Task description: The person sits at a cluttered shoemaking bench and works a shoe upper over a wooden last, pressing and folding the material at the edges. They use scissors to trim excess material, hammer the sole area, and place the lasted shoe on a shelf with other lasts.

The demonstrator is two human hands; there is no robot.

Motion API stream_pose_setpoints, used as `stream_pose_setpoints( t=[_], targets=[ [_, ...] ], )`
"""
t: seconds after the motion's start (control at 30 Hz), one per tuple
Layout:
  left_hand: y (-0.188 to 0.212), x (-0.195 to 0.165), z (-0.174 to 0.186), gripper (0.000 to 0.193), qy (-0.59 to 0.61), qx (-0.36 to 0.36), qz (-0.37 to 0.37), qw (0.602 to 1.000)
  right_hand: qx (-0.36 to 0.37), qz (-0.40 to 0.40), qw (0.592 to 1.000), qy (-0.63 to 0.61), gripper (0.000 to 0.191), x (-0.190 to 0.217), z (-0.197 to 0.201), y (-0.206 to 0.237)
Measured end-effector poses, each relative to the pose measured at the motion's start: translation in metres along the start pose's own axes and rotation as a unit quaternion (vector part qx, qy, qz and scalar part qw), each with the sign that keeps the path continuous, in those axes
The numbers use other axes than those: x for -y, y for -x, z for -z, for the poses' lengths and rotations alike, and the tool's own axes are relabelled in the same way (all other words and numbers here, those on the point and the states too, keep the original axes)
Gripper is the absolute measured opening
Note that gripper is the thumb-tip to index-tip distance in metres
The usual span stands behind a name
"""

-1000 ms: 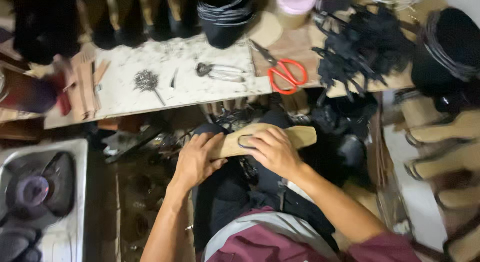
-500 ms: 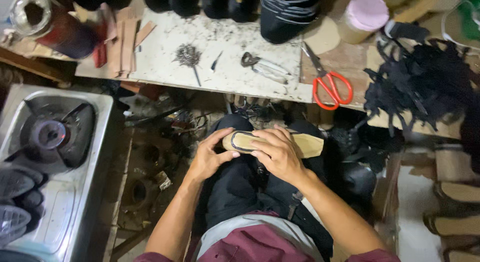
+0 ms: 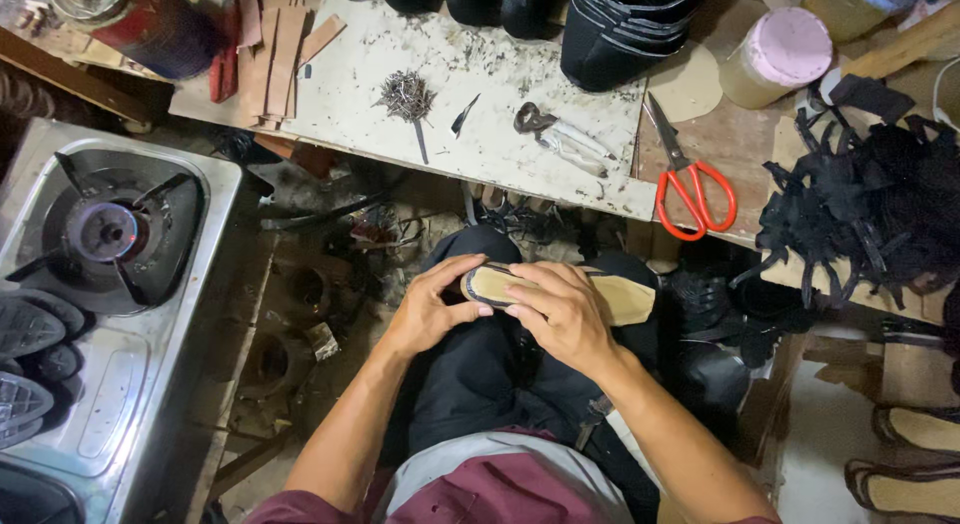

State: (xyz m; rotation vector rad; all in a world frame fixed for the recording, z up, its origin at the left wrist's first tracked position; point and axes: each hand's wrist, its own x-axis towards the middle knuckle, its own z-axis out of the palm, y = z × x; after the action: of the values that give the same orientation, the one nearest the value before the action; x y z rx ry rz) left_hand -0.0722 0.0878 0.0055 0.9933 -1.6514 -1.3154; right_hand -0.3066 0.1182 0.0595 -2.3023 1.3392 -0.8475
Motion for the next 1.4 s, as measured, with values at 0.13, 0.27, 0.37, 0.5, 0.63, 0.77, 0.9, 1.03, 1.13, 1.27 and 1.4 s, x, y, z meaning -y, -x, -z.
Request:
stream_pose_setpoints(
  t=[0.13,0.27,0.37,0.5,0.63,0.77,0.9,1.03,1.13,1.27,1.4],
  targets=[
    [-0.001,-0.015,0.003,0.073,-0.115,0.012,0.019,0.993,0.021,-0.011,1.0,-0.002,0.027,-0.005,0.0,-0.002],
    [0.001,-0.023,-0.002,0.076,-0.202,0.033,0.075,0.976,0.027,-0.004,1.0,0.005,0.025,-0.005,0.001,-0.002],
    [-0.001,-0.018,-0.023,0.066,-0.075,-0.016,0.068,0.995,0.019,0.007,0.999,0.024,0.029,0.0,-0.001,0.0],
    [0.001,-0.003,-0.052,0.048,0.14,-0.055,0.206,0.967,0.011,0.022,0.998,0.059,0.036,0.001,0.006,0.01],
    [0.021,0.005,-0.051,0.044,0.192,-0.08,0.199,0.958,-0.102,-0.051,0.986,0.125,0.046,-0.014,0.035,0.045],
    [0.041,0.002,-0.041,0.044,0.187,-0.091,0.158,0.965,-0.201,-0.226,0.938,-0.171,0.051,-0.028,0.054,0.101],
    [0.051,-0.007,-0.049,0.044,0.217,-0.083,0.124,0.965,-0.185,-0.298,0.803,-0.482,0.059,-0.03,0.045,0.135],
    [0.056,-0.013,-0.054,0.044,0.213,-0.077,0.121,0.967,-0.227,-0.315,0.822,-0.417,0.05,-0.022,0.043,0.143],
    [0.058,-0.013,-0.053,0.045,0.232,-0.068,0.114,0.964,-0.236,-0.311,0.827,-0.405,0.048,-0.015,0.047,0.14],
    [0.06,-0.01,-0.051,0.046,0.24,-0.065,0.107,0.963,-0.241,-0.305,0.825,-0.409,0.044,-0.01,0.051,0.133],
    [0.059,-0.008,-0.05,0.046,0.235,-0.064,0.11,0.964,-0.243,-0.321,0.827,-0.392,0.04,-0.012,0.051,0.132]
  ],
)
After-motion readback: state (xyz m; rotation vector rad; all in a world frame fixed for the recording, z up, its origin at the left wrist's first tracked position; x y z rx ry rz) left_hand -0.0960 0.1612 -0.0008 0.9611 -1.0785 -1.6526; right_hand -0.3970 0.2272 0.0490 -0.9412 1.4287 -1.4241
